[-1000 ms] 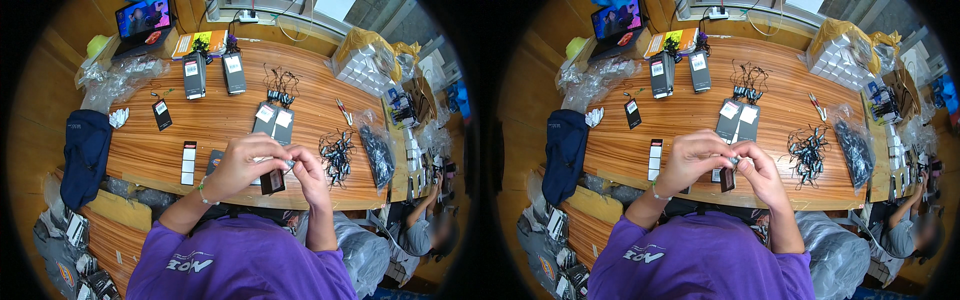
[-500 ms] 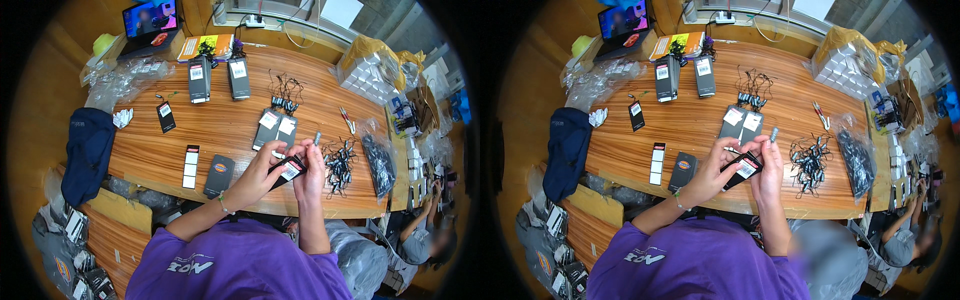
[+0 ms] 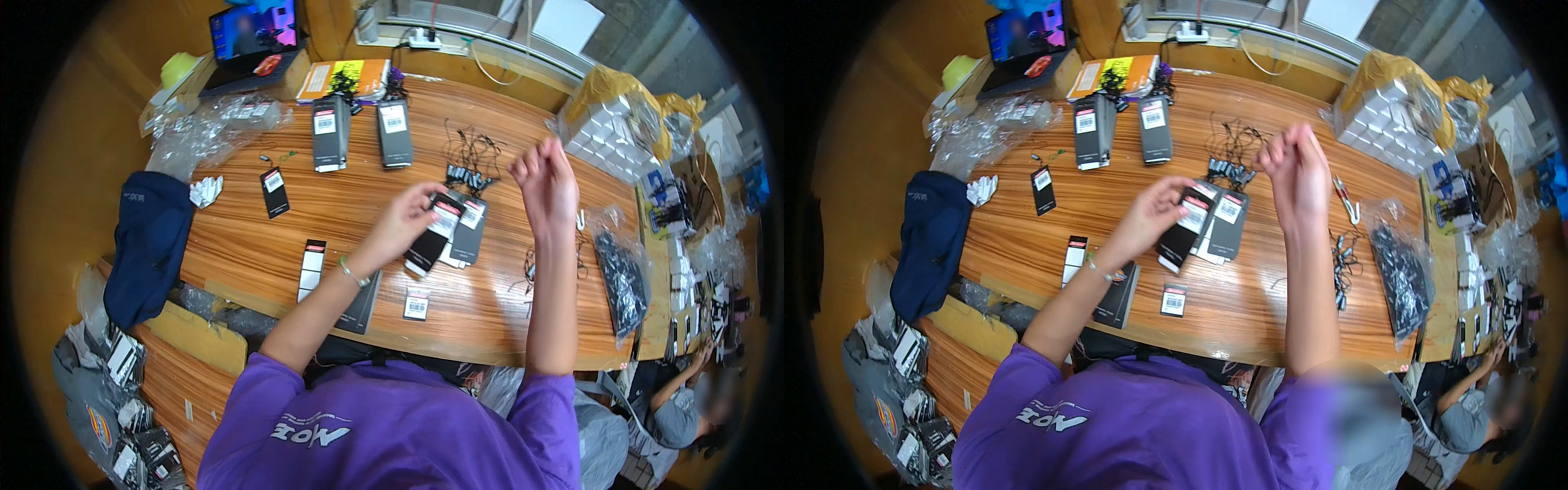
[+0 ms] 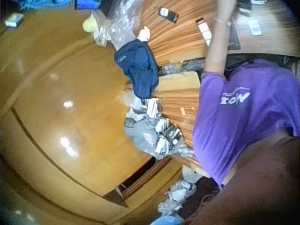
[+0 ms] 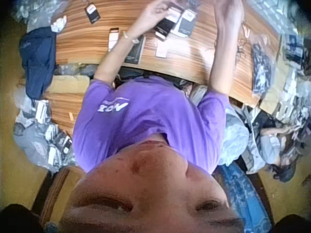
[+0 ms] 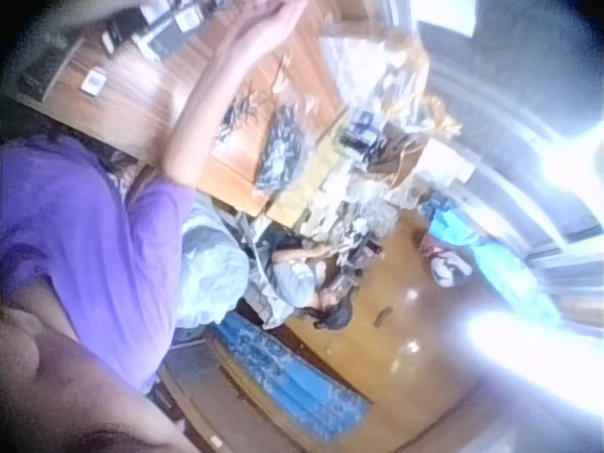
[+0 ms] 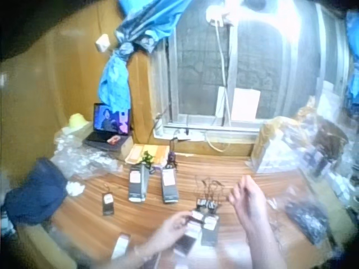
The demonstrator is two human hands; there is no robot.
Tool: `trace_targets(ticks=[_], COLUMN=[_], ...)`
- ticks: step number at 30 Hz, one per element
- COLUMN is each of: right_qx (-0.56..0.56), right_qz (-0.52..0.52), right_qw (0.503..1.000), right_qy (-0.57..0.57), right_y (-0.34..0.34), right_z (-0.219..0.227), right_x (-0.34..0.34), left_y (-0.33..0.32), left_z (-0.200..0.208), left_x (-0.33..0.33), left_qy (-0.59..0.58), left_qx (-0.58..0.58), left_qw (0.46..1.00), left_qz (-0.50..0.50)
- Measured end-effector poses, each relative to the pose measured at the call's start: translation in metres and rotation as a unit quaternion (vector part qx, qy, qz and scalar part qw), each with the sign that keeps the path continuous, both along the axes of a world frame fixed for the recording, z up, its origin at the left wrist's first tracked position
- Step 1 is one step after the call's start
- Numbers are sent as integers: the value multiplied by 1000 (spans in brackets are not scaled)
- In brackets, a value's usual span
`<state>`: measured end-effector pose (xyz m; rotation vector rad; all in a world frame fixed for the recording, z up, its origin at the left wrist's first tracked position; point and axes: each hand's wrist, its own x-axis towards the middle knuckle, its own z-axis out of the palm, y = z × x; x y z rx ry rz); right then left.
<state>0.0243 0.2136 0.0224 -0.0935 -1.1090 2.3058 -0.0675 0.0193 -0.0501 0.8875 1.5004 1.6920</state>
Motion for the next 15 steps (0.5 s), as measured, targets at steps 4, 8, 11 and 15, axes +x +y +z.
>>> trace_targets(ticks=[4, 8, 11, 15], right_qx=[33, 71, 88, 153], right_qz=[48, 49, 56, 95], right_qw=[996, 985, 978, 955], right_qy=[-68, -151, -179, -234], right_y=[23, 33, 41, 63], right_z=[7, -4, -13, -41], right_x=[-43, -68, -77, -97], left_y=[12, 22, 29, 31], left_z=[0, -19, -21, -8], left_x=[-20, -25, -22, -23], left_qy=[19, 67, 118, 370], left_qx=[-34, -79, -109, -217], left_qw=[999, 993, 983, 898], left_qz=[29, 53, 93, 96])
